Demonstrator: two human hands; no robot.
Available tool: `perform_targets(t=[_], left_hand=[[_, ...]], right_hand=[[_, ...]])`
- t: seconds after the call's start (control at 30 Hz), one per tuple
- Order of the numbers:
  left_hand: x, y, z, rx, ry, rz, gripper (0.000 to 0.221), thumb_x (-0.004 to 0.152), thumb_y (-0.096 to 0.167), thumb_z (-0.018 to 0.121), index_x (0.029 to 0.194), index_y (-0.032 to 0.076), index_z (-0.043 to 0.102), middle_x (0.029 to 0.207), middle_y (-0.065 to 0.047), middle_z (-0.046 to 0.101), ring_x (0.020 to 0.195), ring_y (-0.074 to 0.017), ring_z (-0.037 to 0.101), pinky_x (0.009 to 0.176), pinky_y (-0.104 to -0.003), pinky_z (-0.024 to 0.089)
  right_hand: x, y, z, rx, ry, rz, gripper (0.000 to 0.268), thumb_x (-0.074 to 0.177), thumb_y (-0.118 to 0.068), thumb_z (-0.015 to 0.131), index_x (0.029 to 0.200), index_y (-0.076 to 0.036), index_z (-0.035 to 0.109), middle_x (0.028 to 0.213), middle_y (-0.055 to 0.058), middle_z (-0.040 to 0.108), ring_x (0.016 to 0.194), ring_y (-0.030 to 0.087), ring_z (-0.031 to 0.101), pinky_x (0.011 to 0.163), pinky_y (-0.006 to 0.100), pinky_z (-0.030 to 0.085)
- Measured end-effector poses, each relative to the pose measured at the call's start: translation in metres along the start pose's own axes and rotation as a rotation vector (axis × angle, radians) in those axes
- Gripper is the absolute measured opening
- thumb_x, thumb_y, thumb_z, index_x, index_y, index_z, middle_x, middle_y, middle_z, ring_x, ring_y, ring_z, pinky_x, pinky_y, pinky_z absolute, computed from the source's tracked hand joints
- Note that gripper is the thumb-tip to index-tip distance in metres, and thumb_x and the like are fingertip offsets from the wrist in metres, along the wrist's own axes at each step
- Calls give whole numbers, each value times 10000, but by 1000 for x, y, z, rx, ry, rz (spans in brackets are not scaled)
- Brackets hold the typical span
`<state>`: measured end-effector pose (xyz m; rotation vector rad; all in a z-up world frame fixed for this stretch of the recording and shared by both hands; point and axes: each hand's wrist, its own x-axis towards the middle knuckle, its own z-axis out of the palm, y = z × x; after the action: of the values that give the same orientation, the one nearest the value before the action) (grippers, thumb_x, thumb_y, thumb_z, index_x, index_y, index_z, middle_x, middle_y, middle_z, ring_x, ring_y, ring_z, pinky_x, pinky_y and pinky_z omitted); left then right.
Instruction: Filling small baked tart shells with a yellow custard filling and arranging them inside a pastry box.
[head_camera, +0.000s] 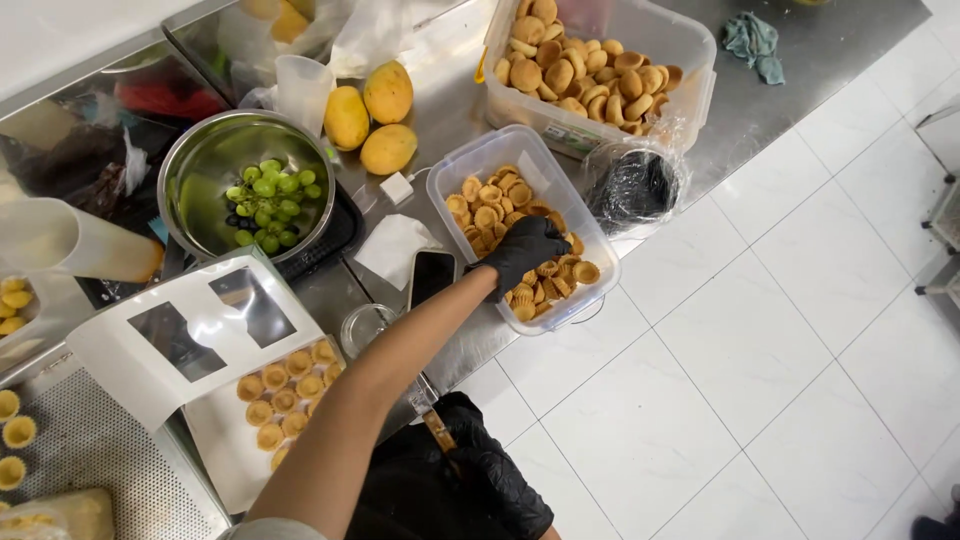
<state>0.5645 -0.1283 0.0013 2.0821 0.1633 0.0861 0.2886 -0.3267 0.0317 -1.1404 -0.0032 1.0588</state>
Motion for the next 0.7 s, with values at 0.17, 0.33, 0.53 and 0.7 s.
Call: perform_targets(t=[0.17, 0.33, 0.53, 0.7], left_hand=[[-62, 37, -95, -807, -148, -93, 265, 949, 215, 704, 1147, 41, 724, 1020, 20, 730, 955, -63, 647, 854, -250, 549], [-189, -9, -182, -691, 479, -102, 268, 951, 193, 754, 1159, 28, 725, 1029, 22, 717, 959, -81, 643, 861, -248, 535], [-294, -122, -139, -936, 716, -289, 252, 959, 157, 768, 1141, -17, 758, 965, -40, 744, 808, -109, 613, 749, -273, 503], [-315, -68, -141, -1103, 781, -268, 255, 903, 145, 752, 1125, 21, 740, 974, -9, 764, 839, -100, 676, 768, -257, 539]], right_hand=[[13, 2, 9, -44, -41, 41, 544, 976, -178, 548, 1499, -52, 464, 1395, 108, 647, 1242, 197, 647, 1075, 328, 495], [36, -9, -4, -517, 56, -205, 432, 1002, -150, 613, 1391, 29, 674, 840, -2, 583, 749, 106, 537, 680, 255, 471], [56, -61, 50, 141, -47, -46, 431, 1024, -159, 587, 1394, 62, 591, 684, -28, 488, 539, 57, 415, 480, 218, 344], [72, -46, 59, -74, -87, 22, 388, 998, -168, 584, 1347, -2, 608, 673, -8, 531, 525, 80, 456, 452, 235, 357]])
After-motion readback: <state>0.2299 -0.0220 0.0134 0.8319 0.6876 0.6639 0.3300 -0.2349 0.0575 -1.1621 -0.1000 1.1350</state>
